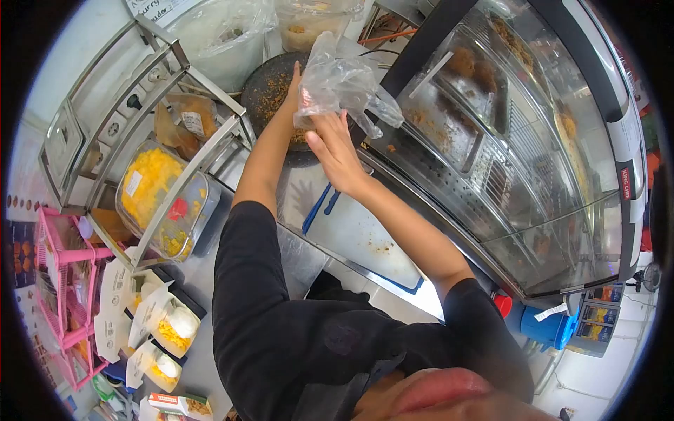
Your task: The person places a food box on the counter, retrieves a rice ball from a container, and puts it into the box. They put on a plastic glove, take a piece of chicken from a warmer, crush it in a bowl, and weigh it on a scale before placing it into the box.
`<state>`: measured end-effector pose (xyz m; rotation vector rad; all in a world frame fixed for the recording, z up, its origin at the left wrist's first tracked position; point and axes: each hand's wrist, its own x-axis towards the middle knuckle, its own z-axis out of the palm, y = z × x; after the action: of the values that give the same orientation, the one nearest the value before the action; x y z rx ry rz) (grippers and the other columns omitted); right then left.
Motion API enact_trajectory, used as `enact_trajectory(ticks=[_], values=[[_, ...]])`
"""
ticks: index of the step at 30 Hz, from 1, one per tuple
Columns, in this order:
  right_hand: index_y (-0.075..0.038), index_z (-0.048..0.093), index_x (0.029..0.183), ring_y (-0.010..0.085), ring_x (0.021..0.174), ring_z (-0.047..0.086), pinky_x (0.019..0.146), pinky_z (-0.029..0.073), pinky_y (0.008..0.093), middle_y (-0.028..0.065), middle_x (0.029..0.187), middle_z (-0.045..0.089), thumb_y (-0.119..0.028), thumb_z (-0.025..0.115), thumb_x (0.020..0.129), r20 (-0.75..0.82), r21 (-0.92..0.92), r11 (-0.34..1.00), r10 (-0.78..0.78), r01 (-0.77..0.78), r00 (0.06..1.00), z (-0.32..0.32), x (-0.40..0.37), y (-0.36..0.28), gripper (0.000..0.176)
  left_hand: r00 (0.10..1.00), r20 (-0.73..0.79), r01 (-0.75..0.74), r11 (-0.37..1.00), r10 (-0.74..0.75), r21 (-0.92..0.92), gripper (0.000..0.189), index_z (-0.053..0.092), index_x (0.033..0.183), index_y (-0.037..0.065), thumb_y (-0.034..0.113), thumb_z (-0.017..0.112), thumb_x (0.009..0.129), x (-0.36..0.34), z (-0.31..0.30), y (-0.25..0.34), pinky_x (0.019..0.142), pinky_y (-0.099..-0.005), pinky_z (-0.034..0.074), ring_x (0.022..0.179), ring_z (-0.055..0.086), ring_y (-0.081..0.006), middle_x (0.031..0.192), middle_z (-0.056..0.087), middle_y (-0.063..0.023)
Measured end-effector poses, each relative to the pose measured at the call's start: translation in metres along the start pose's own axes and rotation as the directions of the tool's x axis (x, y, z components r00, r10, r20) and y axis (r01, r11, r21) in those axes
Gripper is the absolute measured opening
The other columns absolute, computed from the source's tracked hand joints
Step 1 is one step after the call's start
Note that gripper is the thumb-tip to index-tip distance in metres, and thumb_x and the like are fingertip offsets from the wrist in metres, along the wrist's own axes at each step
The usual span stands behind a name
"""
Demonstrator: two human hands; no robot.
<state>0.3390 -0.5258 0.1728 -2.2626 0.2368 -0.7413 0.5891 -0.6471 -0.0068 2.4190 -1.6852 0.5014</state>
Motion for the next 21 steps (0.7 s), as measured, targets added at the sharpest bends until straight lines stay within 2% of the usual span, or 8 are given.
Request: enact_trajectory(ticks=[3, 4, 7, 8, 11, 15, 19, 21], values=[[-0.007, 0.035, 0.137, 0.0326, 0.131, 0.032, 0.11, 0.004, 0.0547, 0.0177, 0.132, 0.043, -0.036, 0.032, 0.098, 0.0, 0.024, 0.975, 0.221, -0.221, 0.975, 0.015, 0.012, 0.023, 0.049, 0.935, -0.107, 0.303, 0.921, -0.337, -0.246, 0.04, 0.068, 0.099, 0.013, 0.039, 0.075, 0.069, -0.012, -0.018, -0.022, 0.101, -0.0527, 0.026, 0.101, 0.054, -0.03, 0.095, 0.067, -0.0053], [-0.016, 0.033, 0.141, 0.0364, 0.128, 0.034, 0.108, 0.008, 0.0597, 0.0186, 0.128, 0.046, -0.033, 0.035, 0.097, -0.113, 0.076, 0.954, 0.298, -0.291, 0.948, 0.034, 0.012, 0.04, 0.047, 0.894, -0.142, 0.358, 0.87, -0.424, -0.34, 0.039, 0.068, 0.098, 0.013, 0.038, 0.075, 0.069, -0.016, -0.026, -0.029, 0.101, -0.0522, 0.027, 0.1, 0.054, -0.0303, 0.094, 0.067, -0.0052], [-0.027, 0.031, 0.143, 0.0448, 0.13, 0.029, 0.107, 0.007, 0.0625, 0.0256, 0.125, 0.046, -0.035, 0.034, 0.094, -0.004, -0.219, 0.869, 0.453, -0.443, 0.891, 0.077, -0.006, 0.085, 0.049, 0.798, -0.204, 0.349, 0.71, -0.568, -0.611, 0.042, 0.068, 0.098, 0.013, 0.039, 0.077, 0.067, -0.026, -0.069, -0.036, 0.097, -0.0493, 0.03, 0.097, 0.055, -0.0304, 0.093, 0.068, -0.0052], [-0.032, 0.032, 0.142, 0.0448, 0.131, 0.026, 0.107, 0.006, 0.0642, 0.0284, 0.126, 0.044, -0.034, 0.036, 0.093, 0.047, -0.317, 0.862, 0.43, -0.395, 0.901, 0.08, -0.01, 0.087, 0.049, 0.769, -0.209, 0.322, 0.649, -0.603, -0.689, 0.044, 0.068, 0.098, 0.013, 0.04, 0.077, 0.066, -0.026, -0.084, -0.035, 0.095, -0.0481, 0.031, 0.096, 0.055, -0.0303, 0.093, 0.068, -0.0051], [-0.032, 0.035, 0.14, 0.044, 0.133, 0.023, 0.107, 0.005, 0.064, 0.0283, 0.128, 0.042, -0.036, 0.037, 0.093, 0.103, -0.452, 0.85, 0.349, -0.269, 0.932, 0.085, -0.013, 0.091, 0.047, 0.881, -0.384, 0.048, 0.86, -0.276, -0.507, 0.048, 0.068, 0.101, 0.015, 0.043, 0.078, 0.063, -0.023, -0.137, -0.026, 0.092, -0.047, 0.033, 0.095, 0.055, -0.0295, 0.093, 0.068, -0.0066], [-0.027, 0.04, 0.138, 0.0429, 0.135, 0.019, 0.107, 0.004, 0.0632, 0.0274, 0.133, 0.038, -0.038, 0.039, 0.093, 0.175, -0.508, 0.839, 0.319, -0.192, 0.931, 0.086, -0.024, 0.09, 0.046, 0.976, -0.167, -0.176, 0.953, 0.137, -0.246, 0.051, 0.066, 0.109, 0.015, 0.037, 0.077, 0.064, -0.03, -0.142, 0.015, 0.094, -0.0442, 0.032, 0.099, 0.054, -0.0271, 0.1, 0.067, -0.0065], [-0.018, 0.046, 0.134, 0.0405, 0.137, 0.018, 0.109, 0.003, 0.0606, 0.0252, 0.137, 0.035, -0.038, 0.048, 0.091, 0.049, -0.375, 0.91, 0.208, -0.175, 0.977, 0.079, -0.064, 0.066, 0.048, 0.952, 0.145, -0.242, 0.954, 0.269, -0.175, 0.05, 0.066, 0.11, 0.016, 0.028, 0.077, 0.063, -0.055, -0.089, 0.043, 0.095, -0.0487, 0.031, 0.112, 0.05, -0.029, 0.102, 0.065, -0.0109], [-0.016, 0.047, 0.133, 0.0402, 0.136, 0.021, 0.11, 0.004, 0.0592, 0.0223, 0.137, 0.037, -0.036, 0.054, 0.088, -0.003, -0.272, 0.943, 0.197, -0.19, 0.98, 0.066, -0.095, 0.047, 0.049, 0.944, 0.158, -0.296, 0.955, 0.289, 0.027, 0.05, 0.066, 0.11, 0.018, 0.026, 0.077, 0.062, -0.052, -0.074, 0.045, 0.096, -0.0511, 0.031, 0.117, 0.048, -0.0296, 0.108, 0.063, -0.0099]])
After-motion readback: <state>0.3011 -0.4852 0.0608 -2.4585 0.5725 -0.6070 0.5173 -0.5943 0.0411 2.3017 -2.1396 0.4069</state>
